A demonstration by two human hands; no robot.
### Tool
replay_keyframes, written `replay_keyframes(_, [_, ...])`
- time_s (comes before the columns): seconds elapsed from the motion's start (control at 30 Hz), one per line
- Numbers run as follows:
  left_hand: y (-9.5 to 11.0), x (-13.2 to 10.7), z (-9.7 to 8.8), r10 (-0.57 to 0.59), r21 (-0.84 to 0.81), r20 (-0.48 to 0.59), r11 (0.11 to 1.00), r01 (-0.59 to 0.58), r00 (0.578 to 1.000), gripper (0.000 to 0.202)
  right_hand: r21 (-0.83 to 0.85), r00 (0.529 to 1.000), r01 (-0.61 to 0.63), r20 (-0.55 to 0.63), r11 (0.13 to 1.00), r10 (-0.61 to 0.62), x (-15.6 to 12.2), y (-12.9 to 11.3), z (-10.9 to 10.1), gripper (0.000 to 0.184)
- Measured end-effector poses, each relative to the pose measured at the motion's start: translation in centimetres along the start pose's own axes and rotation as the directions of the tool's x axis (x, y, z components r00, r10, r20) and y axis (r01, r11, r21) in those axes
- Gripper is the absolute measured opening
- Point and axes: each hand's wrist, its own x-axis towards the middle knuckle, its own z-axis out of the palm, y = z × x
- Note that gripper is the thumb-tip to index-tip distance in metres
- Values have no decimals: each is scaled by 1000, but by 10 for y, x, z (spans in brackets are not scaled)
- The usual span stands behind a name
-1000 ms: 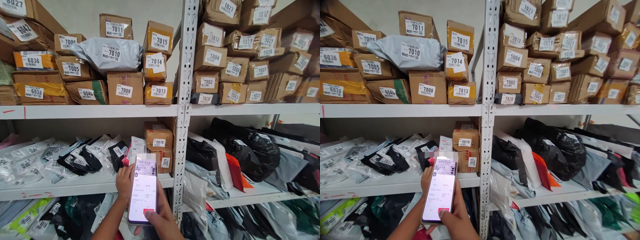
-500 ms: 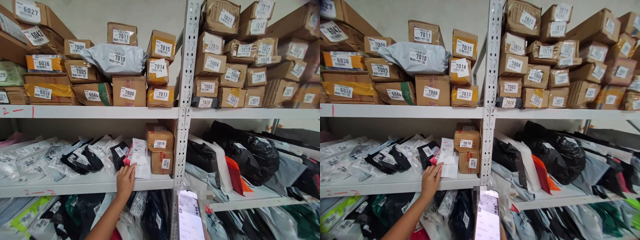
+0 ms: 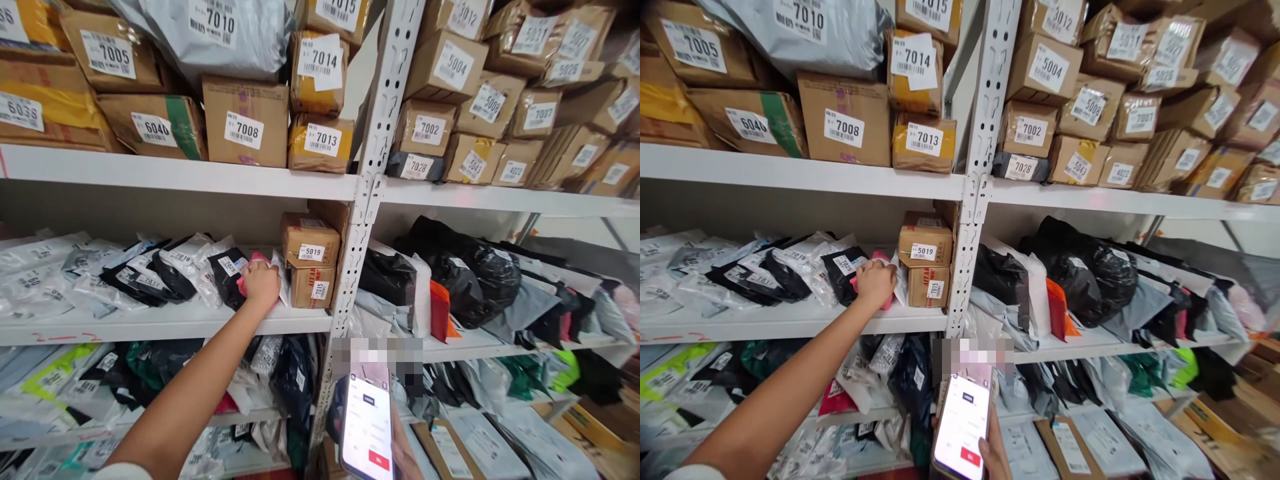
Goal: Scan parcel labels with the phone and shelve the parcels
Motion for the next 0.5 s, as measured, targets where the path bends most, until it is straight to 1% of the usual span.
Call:
replay_keyframes(0.07, [2,-28,-4,-22,-60,-106,998,16,994,42,32,998,-45,-49,999,46,-1,5,-4,85])
replay_keyframes(0.1, [3,-47,-6,-20,-131,-163,991,-1,986,46,13,997,-49,-64,999,49,0,9,-9,80])
replay_keyframes(0.13, [4,-69,-7,-2,-241,-202,969,-48,979,44,-15,995,-49,-83,999,47,-1,14,-14,75])
replay_keyframes(0.17, [5,-94,-6,22,-379,-192,920,-95,981,40,-44,994,-47,-102,998,43,-1,19,-18,70])
replay_keyframes(0.2, [6,-120,-4,57,-537,-100,837,-102,993,39,-71,992,-46,-117,996,38,-2,25,-22,68])
replay_keyframes(0.23, [8,-146,0,110,-693,74,720,-28,991,38,-90,992,-49,-120,995,38,-3,32,-23,68])
replay_keyframes(0.27, [9,-172,4,151,-785,308,598,161,939,41,-100,993,-59,-110,993,48,-5,39,-22,69])
replay_keyframes(0.3, [11,-195,10,141,-785,522,465,410,841,48,-102,994,-77,-87,992,68,-7,46,-19,72])
replay_keyframes(0.33, [13,-216,14,160,-709,696,309,634,700,55,-97,994,-95,-54,991,90,-9,53,-15,72])
replay_keyframes(0.37, [14,-234,18,233,-584,804,138,800,547,63,-91,994,-111,-20,990,110,-10,60,-9,71])
replay_keyframes(0.4, [15,-248,19,319,-444,845,-25,896,428,68,-90,992,-126,7,988,127,-12,67,-3,68])
replay_keyframes(0.43, [14,-259,19,404,-317,844,-155,936,353,70,-97,990,-136,25,986,139,-12,73,3,64])
replay_keyframes(0.47, [13,-267,16,468,-222,823,-256,941,321,70,-109,988,-147,37,983,152,-13,79,9,61])
replay_keyframes(0.5, [11,-272,12,501,-162,806,-325,932,315,69,-122,986,-156,42,980,162,-13,85,14,60])
